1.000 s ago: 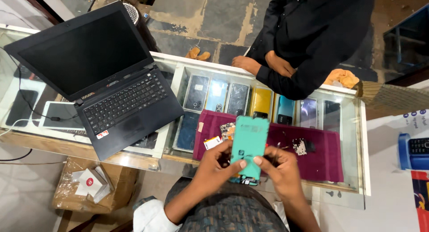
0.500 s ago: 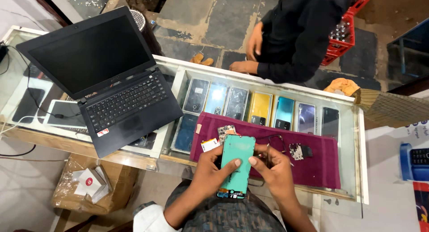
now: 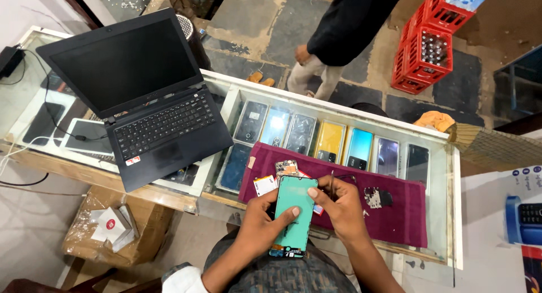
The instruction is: The person repairs a disassembled smartphone at a glass display counter. They hold the phone chassis, manipulate an orange flex cable with both hands, use tweezers on internal components, then align and press a new green screen assembly onto the phone body, working the edges to seat it.
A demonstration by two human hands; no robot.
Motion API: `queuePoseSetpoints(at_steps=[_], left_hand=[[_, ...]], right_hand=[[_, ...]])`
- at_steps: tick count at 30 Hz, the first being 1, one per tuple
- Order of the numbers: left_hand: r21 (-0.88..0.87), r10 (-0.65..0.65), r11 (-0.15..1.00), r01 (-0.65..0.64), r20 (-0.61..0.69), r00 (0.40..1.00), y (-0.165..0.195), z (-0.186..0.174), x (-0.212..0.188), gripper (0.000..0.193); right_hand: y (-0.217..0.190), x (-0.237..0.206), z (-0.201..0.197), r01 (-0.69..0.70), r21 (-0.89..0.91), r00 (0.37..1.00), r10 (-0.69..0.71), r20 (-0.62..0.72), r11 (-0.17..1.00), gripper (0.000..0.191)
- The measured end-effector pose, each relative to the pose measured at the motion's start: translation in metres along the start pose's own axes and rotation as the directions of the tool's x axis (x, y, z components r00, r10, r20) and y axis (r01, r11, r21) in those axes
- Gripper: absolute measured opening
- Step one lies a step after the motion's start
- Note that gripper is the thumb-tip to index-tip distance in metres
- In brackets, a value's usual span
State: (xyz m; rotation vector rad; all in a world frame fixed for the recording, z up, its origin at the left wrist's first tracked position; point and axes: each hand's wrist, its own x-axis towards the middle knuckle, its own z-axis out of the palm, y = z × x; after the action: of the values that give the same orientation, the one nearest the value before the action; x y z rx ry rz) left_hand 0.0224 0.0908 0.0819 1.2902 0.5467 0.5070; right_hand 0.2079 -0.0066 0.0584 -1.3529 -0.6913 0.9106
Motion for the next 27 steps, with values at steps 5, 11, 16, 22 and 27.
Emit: queuePoseSetpoints(at_steps=[5,11,16,22,27], left_hand=[[-0.049,-0.021,0.999,0.02,-0.023,1.0,-0.002,-0.004,-0.004,0.033],[-0.028,-0.035,0.999,0.034,-0.05,0.998,-0.001,-0.008,-0.008,0.033],[-0.05,-0.027,0.998,0.024,-0.07,0.997,-0.002,-0.009,-0.011,0.032],[-0.065,-0.06,0.996,0.055,-0.076,0.995,-0.004,-0.006,-0.013,0.032],[-0.018,-0.063,0.998,0.062,-0.079,0.995,-0.004,0.0,-0.014,0.031]], right_hand=[[0.006,0.005,0.004,0.003,-0.011,1.0,-0.003,0.03,1.0,0.017],[0.01,0.007,0.006,0.009,-0.014,0.999,-0.009,0.05,1.0,0.019],[0.009,0.009,0.006,0.011,-0.047,0.999,-0.008,0.049,0.999,0.018],[0.005,0.009,0.006,0.03,0.009,0.998,-0.03,0.062,1.0,0.017],[0.002,0.009,0.001,0.0,-0.025,1.0,0.0,0.03,1.0,0.016]])
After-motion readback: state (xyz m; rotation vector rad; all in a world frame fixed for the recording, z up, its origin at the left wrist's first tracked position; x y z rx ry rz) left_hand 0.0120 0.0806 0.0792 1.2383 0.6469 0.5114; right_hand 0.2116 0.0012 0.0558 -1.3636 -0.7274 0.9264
